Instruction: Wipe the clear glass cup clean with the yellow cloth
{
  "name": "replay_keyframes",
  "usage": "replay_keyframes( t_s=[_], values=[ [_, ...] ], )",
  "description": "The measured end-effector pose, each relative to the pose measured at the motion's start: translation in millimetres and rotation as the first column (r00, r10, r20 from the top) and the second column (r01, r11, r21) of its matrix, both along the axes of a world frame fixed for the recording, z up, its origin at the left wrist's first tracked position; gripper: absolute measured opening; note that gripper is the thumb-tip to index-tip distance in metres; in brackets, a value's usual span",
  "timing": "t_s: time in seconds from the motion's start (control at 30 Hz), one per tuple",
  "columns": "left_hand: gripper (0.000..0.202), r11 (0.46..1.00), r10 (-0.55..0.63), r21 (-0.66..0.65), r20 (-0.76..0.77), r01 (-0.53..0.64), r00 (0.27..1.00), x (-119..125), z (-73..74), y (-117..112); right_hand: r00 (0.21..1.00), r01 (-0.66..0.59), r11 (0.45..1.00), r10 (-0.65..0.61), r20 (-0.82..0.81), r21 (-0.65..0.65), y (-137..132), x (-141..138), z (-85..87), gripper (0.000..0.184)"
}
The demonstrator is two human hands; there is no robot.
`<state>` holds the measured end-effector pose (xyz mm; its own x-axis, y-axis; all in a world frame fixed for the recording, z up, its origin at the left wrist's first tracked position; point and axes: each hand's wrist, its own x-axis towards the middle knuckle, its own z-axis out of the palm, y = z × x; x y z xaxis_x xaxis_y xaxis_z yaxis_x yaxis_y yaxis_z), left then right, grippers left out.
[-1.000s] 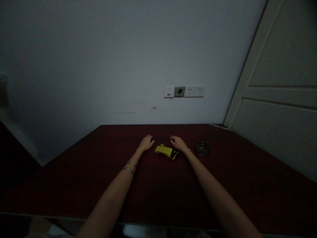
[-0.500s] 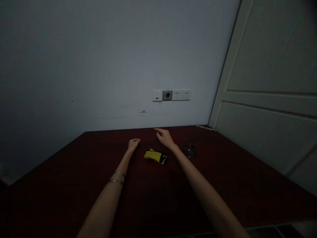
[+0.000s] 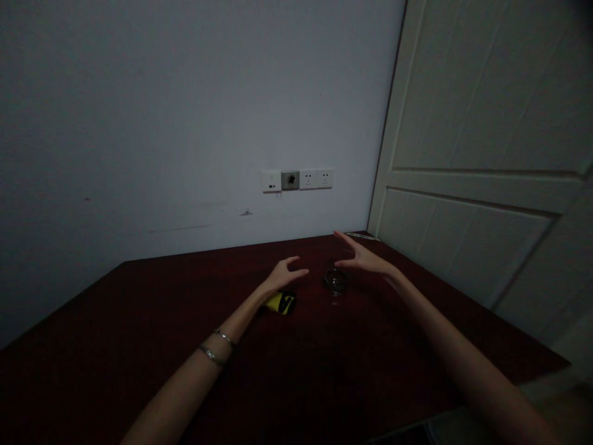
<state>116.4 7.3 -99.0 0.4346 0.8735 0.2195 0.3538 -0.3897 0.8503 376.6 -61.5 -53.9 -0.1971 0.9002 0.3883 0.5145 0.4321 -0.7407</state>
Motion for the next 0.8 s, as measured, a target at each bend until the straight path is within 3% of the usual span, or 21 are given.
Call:
replay_keyframes(
  t_s=[0.17,0.3,0.57,0.8],
  values=[
    [0.093,0.985,-0.164,0.011,-0.25,0.172,0.954,46,-23.8,-20,0.999,-0.023,0.98,0.029,0.027,-0.196,-18,28,-45.3,0.104],
    [0.084,0.963,-0.245,0.051,-0.259,0.266,0.934,67,-32.2,-19,0.999,-0.026,0.978,0.033,0.031,-0.207,-17,31,-64.5,0.106],
    [0.068,0.952,-0.268,0.08,-0.259,0.297,0.928,77,-38.2,-5,0.999,0.019,0.98,-0.011,0.039,-0.197,-7,33,-84.7,0.105],
    [0.058,0.954,-0.261,0.086,-0.237,0.288,0.936,80,-42.4,1,0.999,0.038,0.985,-0.039,0.0,-0.166,-3,31,-88.7,0.098]
  ],
)
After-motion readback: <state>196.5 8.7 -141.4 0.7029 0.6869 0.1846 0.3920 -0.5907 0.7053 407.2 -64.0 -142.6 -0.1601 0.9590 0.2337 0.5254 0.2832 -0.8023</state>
